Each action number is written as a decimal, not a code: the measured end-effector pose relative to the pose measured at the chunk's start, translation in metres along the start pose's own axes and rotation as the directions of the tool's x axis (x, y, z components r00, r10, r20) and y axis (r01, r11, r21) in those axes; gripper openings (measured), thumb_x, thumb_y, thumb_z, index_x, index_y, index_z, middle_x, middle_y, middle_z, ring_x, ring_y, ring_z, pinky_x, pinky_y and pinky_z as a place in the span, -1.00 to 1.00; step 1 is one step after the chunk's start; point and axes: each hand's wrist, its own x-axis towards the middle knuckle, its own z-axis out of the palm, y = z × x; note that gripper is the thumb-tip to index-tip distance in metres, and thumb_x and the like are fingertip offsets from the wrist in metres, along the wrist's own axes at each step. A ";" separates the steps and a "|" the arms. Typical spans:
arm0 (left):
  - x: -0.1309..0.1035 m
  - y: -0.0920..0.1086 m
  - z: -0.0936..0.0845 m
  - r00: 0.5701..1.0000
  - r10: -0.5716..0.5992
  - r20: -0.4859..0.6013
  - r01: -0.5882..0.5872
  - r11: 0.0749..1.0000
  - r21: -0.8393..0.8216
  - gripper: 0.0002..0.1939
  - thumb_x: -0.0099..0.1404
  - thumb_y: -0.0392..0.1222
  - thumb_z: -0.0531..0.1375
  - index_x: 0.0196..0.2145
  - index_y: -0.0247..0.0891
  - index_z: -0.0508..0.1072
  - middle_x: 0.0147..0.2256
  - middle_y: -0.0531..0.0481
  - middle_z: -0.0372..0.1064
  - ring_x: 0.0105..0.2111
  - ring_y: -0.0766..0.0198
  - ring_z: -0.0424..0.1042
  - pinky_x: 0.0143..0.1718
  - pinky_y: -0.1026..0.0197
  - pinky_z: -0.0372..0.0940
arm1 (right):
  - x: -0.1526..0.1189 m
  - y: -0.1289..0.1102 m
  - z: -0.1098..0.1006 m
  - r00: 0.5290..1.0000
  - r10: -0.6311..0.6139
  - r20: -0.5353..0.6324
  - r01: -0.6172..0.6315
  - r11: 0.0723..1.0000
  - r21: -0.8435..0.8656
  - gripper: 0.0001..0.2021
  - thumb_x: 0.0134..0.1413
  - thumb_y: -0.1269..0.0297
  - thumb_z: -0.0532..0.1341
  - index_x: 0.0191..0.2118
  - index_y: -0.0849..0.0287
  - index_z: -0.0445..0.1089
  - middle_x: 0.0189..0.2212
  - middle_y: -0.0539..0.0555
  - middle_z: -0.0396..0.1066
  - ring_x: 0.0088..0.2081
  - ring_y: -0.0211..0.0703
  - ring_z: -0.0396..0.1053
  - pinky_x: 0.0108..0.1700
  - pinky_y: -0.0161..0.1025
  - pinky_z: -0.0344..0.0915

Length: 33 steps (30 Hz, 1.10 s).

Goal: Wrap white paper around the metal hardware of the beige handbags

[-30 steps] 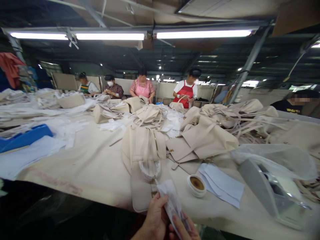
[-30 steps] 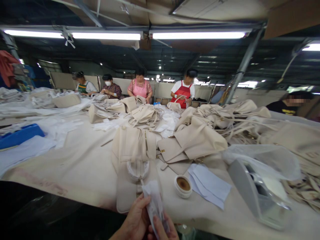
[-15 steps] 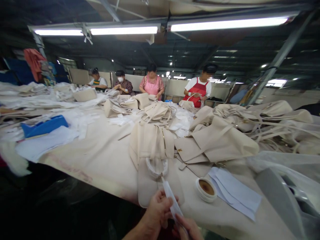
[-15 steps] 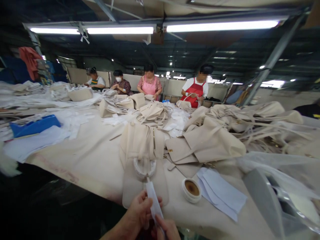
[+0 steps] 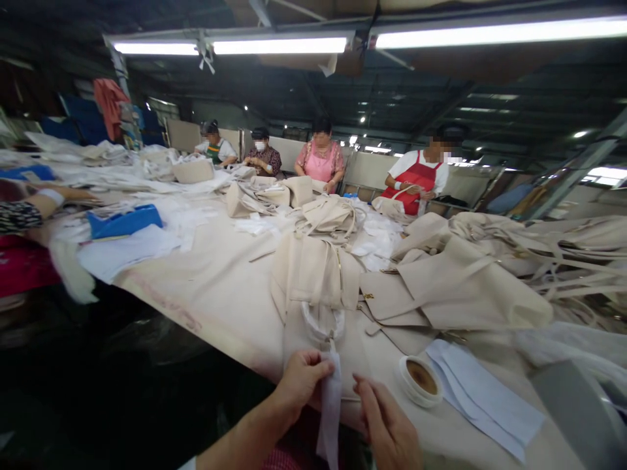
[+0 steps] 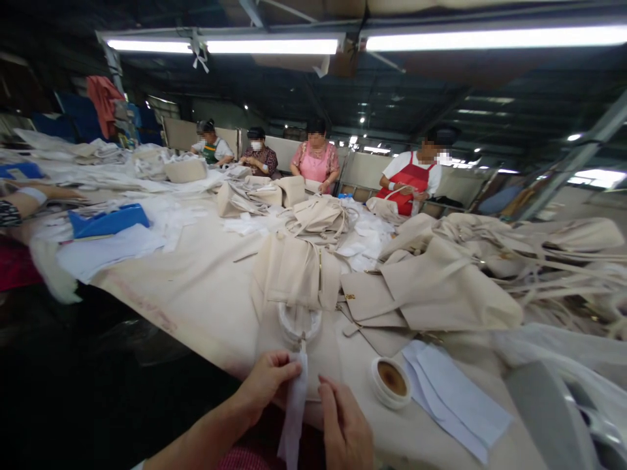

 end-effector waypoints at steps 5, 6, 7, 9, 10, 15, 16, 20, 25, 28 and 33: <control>0.000 0.004 -0.003 1.000 0.006 -0.008 -0.006 1.000 -0.023 -0.73 -0.01 -0.03 0.32 -0.56 -0.29 0.40 -0.63 0.11 0.26 -0.62 0.41 0.16 -0.55 0.33 -0.03 | 0.054 -0.033 0.026 0.936 0.108 0.335 -0.186 0.960 0.211 -0.63 -0.16 -0.06 0.33 -0.52 0.21 0.46 -0.65 -0.04 0.36 -0.56 -0.25 0.26 -0.51 -0.34 0.18; 0.001 0.004 -0.005 1.000 -0.017 -0.001 0.017 0.999 -0.031 -0.73 0.02 -0.03 0.29 -0.56 -0.28 0.39 -0.65 0.12 0.24 -0.64 0.41 0.14 -0.57 0.32 -0.05 | 0.056 -0.033 0.030 0.912 0.152 0.382 -0.269 0.923 0.275 -0.63 -0.17 -0.05 0.35 -0.52 0.22 0.45 -0.67 -0.08 0.31 -0.60 -0.31 0.19 -0.56 -0.37 0.09; 0.002 0.003 -0.006 0.999 -0.038 0.004 0.038 0.999 -0.036 -0.74 0.04 -0.03 0.27 -0.55 -0.28 0.38 -0.66 0.12 0.23 -0.65 0.41 0.13 -0.59 0.32 -0.07 | 0.055 -0.031 0.033 0.890 0.187 0.417 -0.340 0.881 0.330 -0.64 -0.18 -0.03 0.38 -0.50 0.22 0.45 -0.68 -0.11 0.27 -0.62 -0.35 0.13 -0.58 -0.40 0.03; 0.006 -0.002 -0.008 0.998 -0.059 0.003 0.059 0.997 -0.046 -0.76 0.08 -0.03 0.22 -0.51 -0.27 0.36 -0.65 0.11 0.23 -0.66 0.38 0.16 -0.60 0.32 -0.05 | 0.051 -0.021 0.036 0.862 0.218 0.457 -0.419 0.815 0.401 -0.64 -0.23 0.02 0.43 -0.44 0.23 0.47 -0.67 -0.13 0.24 -0.63 -0.40 0.09 -0.59 -0.43 -0.03; 0.008 -0.005 -0.008 0.999 -0.043 -0.021 0.042 0.998 -0.052 -0.77 0.08 -0.04 0.22 -0.50 -0.26 0.34 -0.64 0.11 0.24 -0.65 0.37 0.19 -0.59 0.32 -0.02 | 0.049 -0.016 0.037 0.856 0.223 0.465 -0.436 0.795 0.422 -0.64 -0.25 0.03 0.44 -0.41 0.23 0.49 -0.66 -0.13 0.24 -0.62 -0.42 0.09 -0.59 -0.44 -0.03; 0.012 -0.013 -0.002 0.940 0.259 -0.222 -0.229 0.962 0.151 -0.80 0.07 -0.20 0.22 -0.50 -0.19 0.20 -0.62 0.18 0.18 -0.59 0.36 0.20 -0.52 0.31 0.07 | 0.046 -0.005 0.038 0.884 0.233 0.405 -0.424 0.765 0.485 -0.63 -0.28 0.05 0.47 -0.37 0.21 0.51 -0.66 -0.12 0.28 -0.62 -0.42 0.11 -0.59 -0.43 0.00; 0.010 -0.012 -0.001 0.919 0.326 -0.222 -0.272 0.932 0.239 -0.85 0.08 -0.23 0.19 -0.51 -0.20 0.22 -0.60 0.15 0.20 -0.55 0.34 0.22 -0.49 0.30 0.10 | 0.046 -0.006 0.039 0.894 0.229 0.386 -0.409 0.770 0.489 -0.62 -0.30 0.05 0.48 -0.37 0.21 0.51 -0.66 -0.11 0.30 -0.62 -0.41 0.12 -0.59 -0.43 0.01; -0.006 -0.006 0.003 0.867 0.475 -0.152 -0.362 0.809 0.463 -0.87 0.17 -0.29 0.06 -0.49 -0.24 0.38 -0.46 0.01 0.35 -0.38 0.24 0.34 -0.31 0.23 0.20 | 0.045 -0.011 0.043 0.920 0.208 0.332 -0.359 0.786 0.503 -0.60 -0.33 0.02 0.48 -0.38 0.19 0.49 -0.63 -0.09 0.35 -0.60 -0.34 0.20 -0.54 -0.38 0.14; -0.014 -0.005 0.005 0.887 0.441 -0.134 -0.353 0.837 0.418 -0.85 0.19 -0.16 0.09 -0.43 -0.24 0.41 -0.44 -0.01 0.40 -0.38 0.19 0.38 -0.31 0.21 0.23 | 0.042 -0.008 0.048 0.964 0.162 0.212 -0.240 0.874 0.423 -0.58 -0.32 -0.11 0.42 -0.45 0.15 0.43 -0.63 -0.06 0.36 -0.59 -0.24 0.24 -0.52 -0.30 0.19; -0.009 -0.007 0.004 0.893 0.435 -0.115 -0.384 0.869 0.311 -0.84 0.18 -0.14 0.09 -0.45 -0.25 0.40 -0.46 -0.01 0.39 -0.39 0.19 0.38 -0.32 0.22 0.26 | 0.040 -0.009 0.047 0.991 0.111 0.077 -0.126 0.964 0.235 -0.61 -0.21 -0.13 0.35 -0.50 0.13 0.42 -0.63 -0.01 0.38 -0.56 -0.18 0.27 -0.49 -0.27 0.19; -0.006 -0.009 -0.001 0.904 0.426 -0.038 -0.407 0.885 0.226 -0.77 0.14 -0.02 0.19 -0.44 -0.25 0.44 -0.46 -0.01 0.43 -0.40 0.18 0.39 -0.33 0.22 0.30 | 0.037 -0.024 0.048 0.998 0.053 0.037 -0.059 0.982 0.181 -0.66 -0.15 -0.05 0.28 -0.52 0.17 0.50 -0.54 0.07 0.47 -0.44 -0.11 0.33 -0.36 -0.24 0.23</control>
